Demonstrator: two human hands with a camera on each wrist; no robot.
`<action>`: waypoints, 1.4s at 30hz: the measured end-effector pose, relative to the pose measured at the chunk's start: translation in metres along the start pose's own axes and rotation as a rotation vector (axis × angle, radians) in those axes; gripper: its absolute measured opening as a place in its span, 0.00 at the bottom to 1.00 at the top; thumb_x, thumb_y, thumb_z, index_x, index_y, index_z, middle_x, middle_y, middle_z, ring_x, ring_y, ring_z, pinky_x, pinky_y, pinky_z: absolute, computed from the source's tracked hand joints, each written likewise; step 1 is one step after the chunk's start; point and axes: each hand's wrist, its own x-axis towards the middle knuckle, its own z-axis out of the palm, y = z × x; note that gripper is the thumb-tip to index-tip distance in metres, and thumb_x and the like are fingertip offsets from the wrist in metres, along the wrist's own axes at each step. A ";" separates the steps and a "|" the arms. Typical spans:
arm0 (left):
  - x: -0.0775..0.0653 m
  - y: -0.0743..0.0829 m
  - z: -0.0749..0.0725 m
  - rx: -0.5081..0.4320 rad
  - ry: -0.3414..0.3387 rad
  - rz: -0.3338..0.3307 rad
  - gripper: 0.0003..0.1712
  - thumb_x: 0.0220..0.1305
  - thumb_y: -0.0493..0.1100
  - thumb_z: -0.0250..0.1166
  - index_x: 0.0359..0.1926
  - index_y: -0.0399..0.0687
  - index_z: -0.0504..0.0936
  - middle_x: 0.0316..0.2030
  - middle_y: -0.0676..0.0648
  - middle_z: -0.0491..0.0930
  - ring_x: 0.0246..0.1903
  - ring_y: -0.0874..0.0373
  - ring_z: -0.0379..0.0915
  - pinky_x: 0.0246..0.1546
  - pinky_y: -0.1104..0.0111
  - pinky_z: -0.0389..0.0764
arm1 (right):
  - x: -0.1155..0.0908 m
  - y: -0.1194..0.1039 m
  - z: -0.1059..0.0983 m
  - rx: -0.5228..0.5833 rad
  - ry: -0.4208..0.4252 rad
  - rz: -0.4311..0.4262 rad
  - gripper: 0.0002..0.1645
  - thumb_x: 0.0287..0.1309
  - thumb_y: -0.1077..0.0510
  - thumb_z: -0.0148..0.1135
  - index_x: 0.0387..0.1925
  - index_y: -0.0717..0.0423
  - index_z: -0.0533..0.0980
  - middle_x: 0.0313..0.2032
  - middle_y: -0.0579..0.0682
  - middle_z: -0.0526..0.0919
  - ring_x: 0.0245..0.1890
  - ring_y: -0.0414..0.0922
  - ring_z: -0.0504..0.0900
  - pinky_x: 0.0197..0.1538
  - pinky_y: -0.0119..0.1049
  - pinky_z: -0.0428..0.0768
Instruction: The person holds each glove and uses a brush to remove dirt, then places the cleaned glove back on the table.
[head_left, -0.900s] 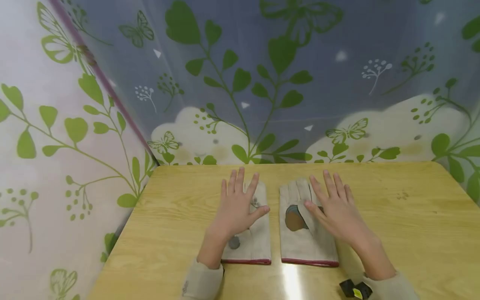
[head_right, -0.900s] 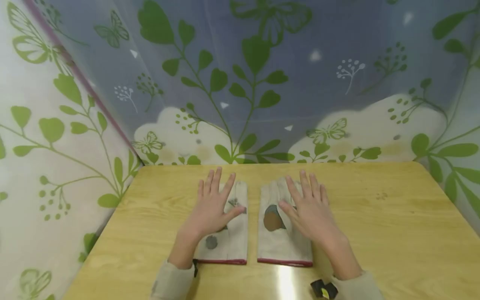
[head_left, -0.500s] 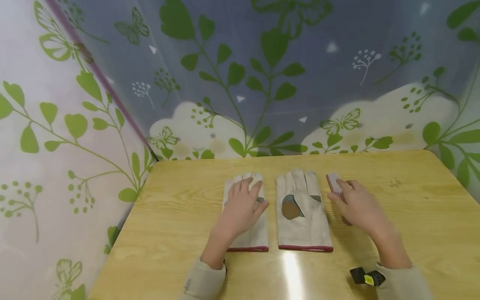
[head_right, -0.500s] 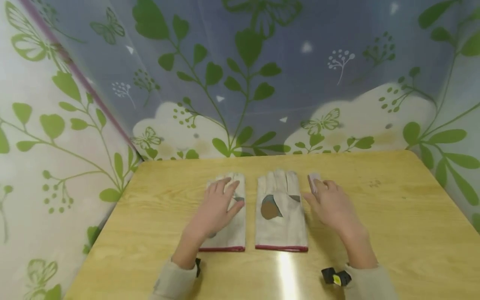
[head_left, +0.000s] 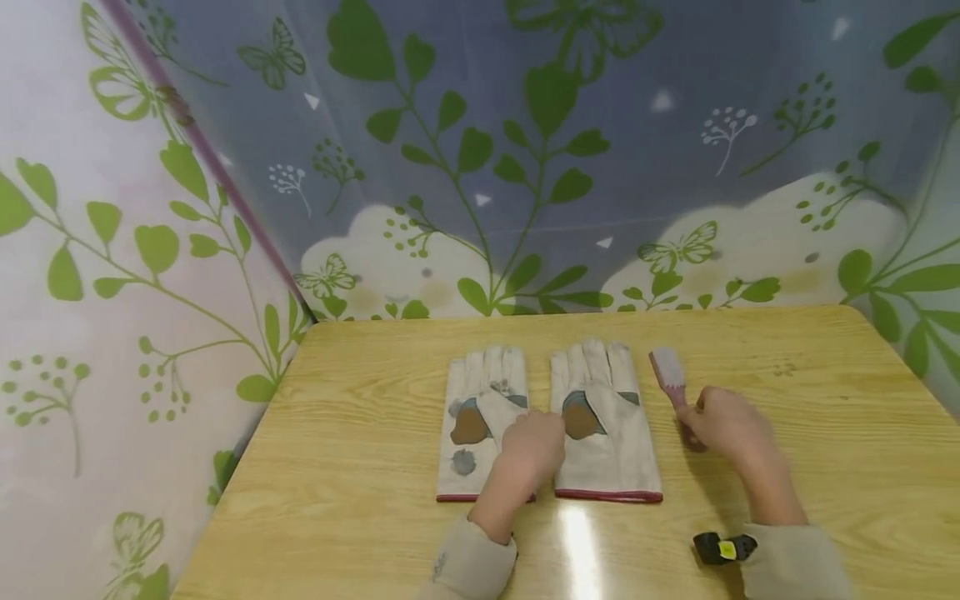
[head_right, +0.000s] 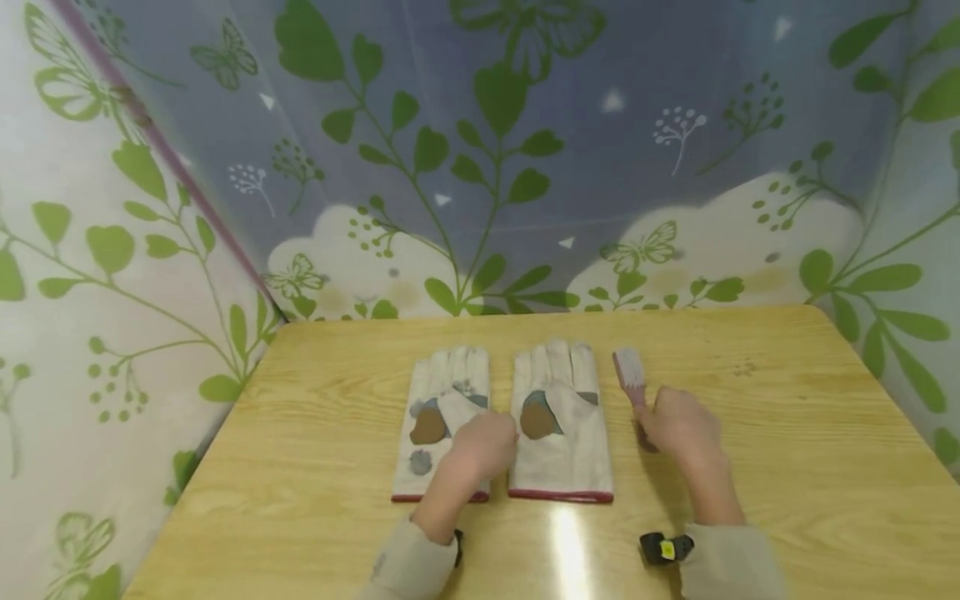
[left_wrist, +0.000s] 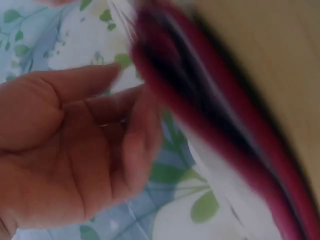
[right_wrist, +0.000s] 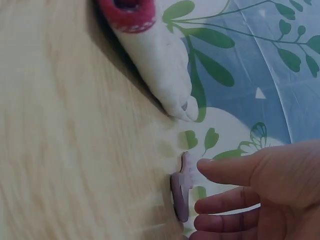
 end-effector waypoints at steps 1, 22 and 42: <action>0.000 0.003 0.002 0.016 -0.003 -0.032 0.12 0.65 0.42 0.56 0.28 0.43 0.81 0.28 0.44 0.79 0.27 0.52 0.75 0.22 0.63 0.76 | 0.000 -0.001 0.001 0.002 -0.003 0.010 0.27 0.66 0.44 0.45 0.19 0.56 0.74 0.15 0.47 0.75 0.16 0.42 0.66 0.19 0.36 0.63; 0.016 -0.007 0.019 -0.306 -0.071 -0.019 0.23 0.52 0.39 0.59 0.08 0.52 0.58 0.08 0.56 0.49 0.10 0.62 0.44 0.09 0.71 0.51 | 0.003 0.003 0.008 -0.029 0.038 0.003 0.25 0.63 0.44 0.50 0.16 0.54 0.69 0.13 0.46 0.69 0.14 0.42 0.65 0.17 0.35 0.61; 0.035 -0.018 0.018 -1.904 -0.258 -0.111 0.16 0.54 0.41 0.46 0.44 0.42 0.68 0.40 0.48 0.74 0.38 0.60 0.75 0.37 0.73 0.77 | 0.004 0.004 0.012 -0.015 0.061 -0.014 0.22 0.63 0.46 0.50 0.19 0.55 0.69 0.13 0.47 0.70 0.14 0.42 0.65 0.17 0.35 0.61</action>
